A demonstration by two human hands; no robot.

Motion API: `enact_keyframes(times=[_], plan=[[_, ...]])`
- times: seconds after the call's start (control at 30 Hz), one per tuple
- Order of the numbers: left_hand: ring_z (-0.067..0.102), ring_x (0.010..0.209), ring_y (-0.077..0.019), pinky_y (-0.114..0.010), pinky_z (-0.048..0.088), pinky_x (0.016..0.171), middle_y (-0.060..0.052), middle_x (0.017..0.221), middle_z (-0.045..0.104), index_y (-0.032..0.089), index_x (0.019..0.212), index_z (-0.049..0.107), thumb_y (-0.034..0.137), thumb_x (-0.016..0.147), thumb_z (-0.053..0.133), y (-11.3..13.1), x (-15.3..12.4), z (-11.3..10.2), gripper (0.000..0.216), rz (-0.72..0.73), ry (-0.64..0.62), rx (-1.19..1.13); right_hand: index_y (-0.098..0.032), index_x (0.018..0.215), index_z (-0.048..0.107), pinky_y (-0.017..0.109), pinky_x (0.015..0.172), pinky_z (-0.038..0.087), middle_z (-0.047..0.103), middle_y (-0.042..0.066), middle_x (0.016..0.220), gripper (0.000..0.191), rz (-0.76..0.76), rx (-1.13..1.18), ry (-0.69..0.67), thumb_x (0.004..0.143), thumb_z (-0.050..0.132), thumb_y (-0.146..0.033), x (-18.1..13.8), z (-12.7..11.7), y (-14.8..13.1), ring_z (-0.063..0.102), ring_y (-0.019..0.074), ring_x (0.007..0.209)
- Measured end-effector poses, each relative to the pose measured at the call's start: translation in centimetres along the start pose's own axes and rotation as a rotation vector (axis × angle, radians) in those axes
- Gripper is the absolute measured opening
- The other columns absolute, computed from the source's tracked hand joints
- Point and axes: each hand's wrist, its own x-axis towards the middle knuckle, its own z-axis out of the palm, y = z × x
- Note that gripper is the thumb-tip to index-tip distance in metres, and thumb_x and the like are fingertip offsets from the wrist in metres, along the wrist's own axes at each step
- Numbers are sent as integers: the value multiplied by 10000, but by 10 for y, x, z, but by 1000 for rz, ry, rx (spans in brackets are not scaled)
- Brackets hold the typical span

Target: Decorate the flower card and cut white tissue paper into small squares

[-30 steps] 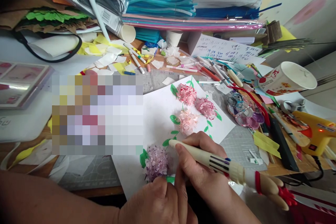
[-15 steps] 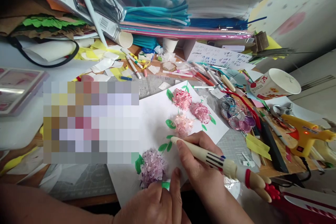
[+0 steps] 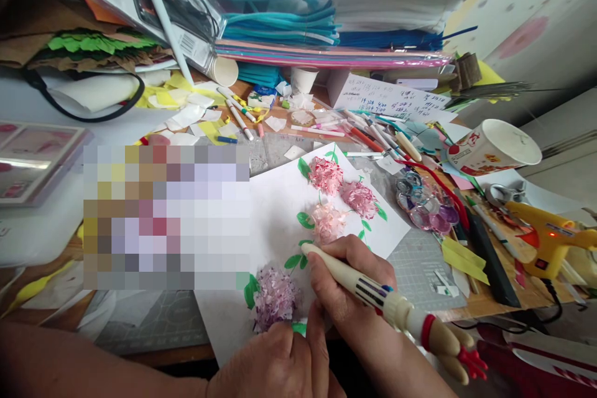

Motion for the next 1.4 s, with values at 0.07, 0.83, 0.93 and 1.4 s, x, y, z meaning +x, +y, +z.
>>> enact_keyframes(times=[0.07,0.83,0.93,1.4], plan=[[476,359,-127,-278,210,403,-133,630,700,92,742,696,389,874,538,0,0,0,361,-12,4,7,-227,710,637,239,445,431,647,-11,619,183,19,33,9,797,652,-388,1,-1,1,561,128,495],[490,405,-128,-275,238,438,-154,678,708,75,856,722,410,891,520,0,-2,-1,393,-33,0,16,-202,705,646,239,436,422,638,-2,583,209,65,67,25,790,666,-392,5,-2,4,537,131,480],[482,381,-129,-270,219,427,-154,646,704,77,806,721,409,873,554,-1,1,-1,378,-8,30,19,-195,694,638,247,428,432,637,6,575,211,56,33,35,788,664,-382,5,-4,5,550,142,476],[529,427,-135,-268,244,430,-181,770,729,60,892,719,363,898,524,3,-4,1,360,-18,-39,-62,-191,658,626,239,419,394,599,-9,541,237,76,76,65,781,666,-390,5,-2,6,518,131,465]])
